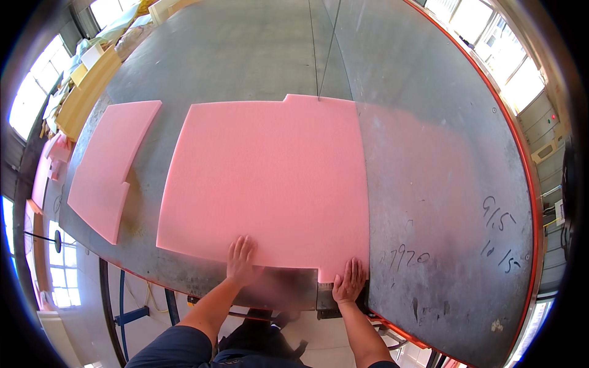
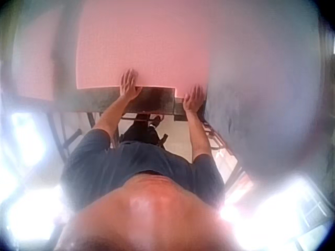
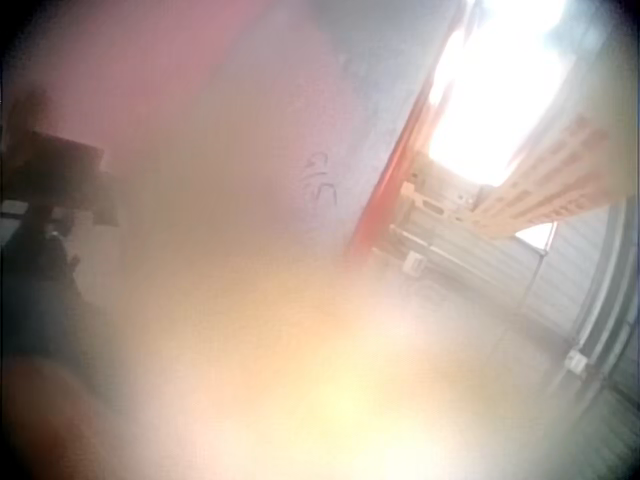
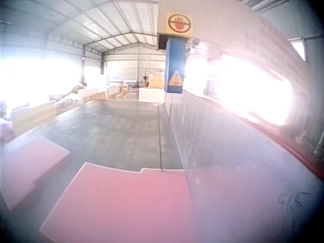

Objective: The person measures and marks a large pink foam sheet using a tape measure and a marker. They then align the sheet on a cutting table and use a long straight blade to slice the foam into smaller rectangular pieces. The person repeats this process, stacking the cut pieces and handling the remaining material.

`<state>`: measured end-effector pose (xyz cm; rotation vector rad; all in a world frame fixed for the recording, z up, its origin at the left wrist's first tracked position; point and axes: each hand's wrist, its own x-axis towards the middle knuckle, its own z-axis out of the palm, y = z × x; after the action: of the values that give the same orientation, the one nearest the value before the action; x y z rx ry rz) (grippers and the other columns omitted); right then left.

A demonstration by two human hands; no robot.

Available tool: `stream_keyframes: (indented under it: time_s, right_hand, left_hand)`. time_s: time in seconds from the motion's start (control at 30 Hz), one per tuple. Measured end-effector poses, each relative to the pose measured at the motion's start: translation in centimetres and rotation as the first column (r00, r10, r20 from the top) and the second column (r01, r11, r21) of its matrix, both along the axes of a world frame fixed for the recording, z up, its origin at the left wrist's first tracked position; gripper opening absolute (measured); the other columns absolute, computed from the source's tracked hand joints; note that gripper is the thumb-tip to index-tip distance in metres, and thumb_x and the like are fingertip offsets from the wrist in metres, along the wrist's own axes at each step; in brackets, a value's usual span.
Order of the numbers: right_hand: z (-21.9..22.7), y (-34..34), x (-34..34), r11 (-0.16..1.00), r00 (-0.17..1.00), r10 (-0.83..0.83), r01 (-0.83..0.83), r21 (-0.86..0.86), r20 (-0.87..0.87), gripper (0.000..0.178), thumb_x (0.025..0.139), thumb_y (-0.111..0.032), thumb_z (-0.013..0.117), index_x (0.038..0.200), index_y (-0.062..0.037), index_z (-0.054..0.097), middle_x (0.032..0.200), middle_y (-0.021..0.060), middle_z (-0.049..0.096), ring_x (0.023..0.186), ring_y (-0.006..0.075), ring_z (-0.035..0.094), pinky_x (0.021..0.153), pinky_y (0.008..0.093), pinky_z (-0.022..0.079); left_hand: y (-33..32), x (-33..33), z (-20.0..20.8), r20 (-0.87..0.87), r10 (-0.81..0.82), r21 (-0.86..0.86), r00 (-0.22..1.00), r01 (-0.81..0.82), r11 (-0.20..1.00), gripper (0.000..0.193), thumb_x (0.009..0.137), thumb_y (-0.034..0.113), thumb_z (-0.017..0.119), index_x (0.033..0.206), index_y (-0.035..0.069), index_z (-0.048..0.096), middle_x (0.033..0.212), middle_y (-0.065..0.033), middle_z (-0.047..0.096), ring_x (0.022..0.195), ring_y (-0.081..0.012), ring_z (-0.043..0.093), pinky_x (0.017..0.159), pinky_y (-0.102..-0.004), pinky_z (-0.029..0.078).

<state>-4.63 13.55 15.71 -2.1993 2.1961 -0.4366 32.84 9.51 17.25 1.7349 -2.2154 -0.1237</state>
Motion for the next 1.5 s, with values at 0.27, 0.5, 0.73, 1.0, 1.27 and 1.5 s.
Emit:
stream_keyframes:
  time_s: [0.27, 0.5, 0.73, 1.0, 1.27, 1.5]
  right_hand:
    - [0.2, -0.1, 0.2, 1.000, 1.000, 0.000, 0.000, 0.004, -0.003, 0.069, 0.087, -0.034, 0.058, 0.148, -0.0037, 0.044, 0.156, 0.0133, 0.040, 0.146, 0.0361, 0.034, 0.119, 0.0545, 0.023]
    - [0.2, 0.0, 0.1, 1.000, 1.000, 0.002, -0.002, -0.008, -0.009, 0.069, 0.087, -0.033, 0.060, 0.147, -0.0039, 0.044, 0.156, 0.0134, 0.041, 0.146, 0.0366, 0.034, 0.119, 0.0544, 0.023]
    - [-0.1, 0.0, 0.0, 1.000, 1.000, 0.003, -0.003, -0.001, -0.022, 0.070, 0.087, -0.034, 0.060, 0.147, -0.0038, 0.044, 0.156, 0.0133, 0.041, 0.146, 0.0365, 0.034, 0.119, 0.0543, 0.023]
    - [0.1, 0.0, 0.1, 1.000, 1.000, 0.002, -0.002, 0.006, -0.018, 0.069, 0.088, -0.034, 0.059, 0.148, -0.0040, 0.043, 0.156, 0.0136, 0.040, 0.146, 0.0367, 0.033, 0.119, 0.0544, 0.022]
    - [0.2, -0.1, 0.2, 1.000, 1.000, 0.006, -0.007, -0.023, -0.018, 0.068, 0.089, -0.036, 0.057, 0.147, -0.0036, 0.045, 0.155, 0.0140, 0.042, 0.145, 0.0370, 0.035, 0.119, 0.0546, 0.023]
    - [0.2, -0.2, 0.1, 1.000, 1.000, -0.002, 0.002, -0.021, -0.025, 0.068, 0.088, -0.035, 0.057, 0.147, -0.0043, 0.045, 0.155, 0.0134, 0.042, 0.145, 0.0360, 0.035, 0.119, 0.0542, 0.023]
  left_hand:
    - [0.2, 0.4, -0.8, 0.028, 0.000, 0.033, 1.000, -0.001, 0.999, 0.090, 0.075, 0.040, 0.075, 0.151, 0.010, 0.038, 0.162, -0.0166, 0.028, 0.151, -0.0381, 0.021, 0.122, -0.0548, 0.014]
    - [0.2, 0.2, -0.6, 0.021, 0.007, 0.033, 1.000, -0.008, 0.999, 0.088, 0.076, 0.041, 0.074, 0.151, 0.011, 0.038, 0.162, -0.0154, 0.029, 0.151, -0.0376, 0.021, 0.122, -0.0550, 0.014]
    - [0.3, 0.2, -0.6, 0.029, 0.013, 0.039, 1.000, -0.014, 0.999, 0.087, 0.076, 0.041, 0.074, 0.150, 0.011, 0.039, 0.161, -0.0154, 0.031, 0.151, -0.0375, 0.022, 0.122, -0.0551, 0.014]
    - [0.2, 0.3, -0.3, 0.014, 0.007, 0.045, 1.000, -0.007, 0.999, 0.086, 0.076, 0.042, 0.074, 0.148, 0.010, 0.041, 0.160, -0.0157, 0.032, 0.150, -0.0376, 0.024, 0.122, -0.0554, 0.015]
    - [0.3, 0.3, -0.5, 0.013, 0.009, 0.028, 1.000, -0.010, 1.000, 0.086, 0.075, 0.042, 0.075, 0.148, 0.011, 0.042, 0.160, -0.0157, 0.032, 0.150, -0.0373, 0.024, 0.121, -0.0553, 0.016]
    - [0.2, 0.2, -0.3, -0.001, 0.012, 0.016, 1.000, -0.012, 1.000, 0.085, 0.074, 0.041, 0.075, 0.147, 0.011, 0.043, 0.160, -0.0159, 0.033, 0.150, -0.0376, 0.026, 0.121, -0.0556, 0.017]
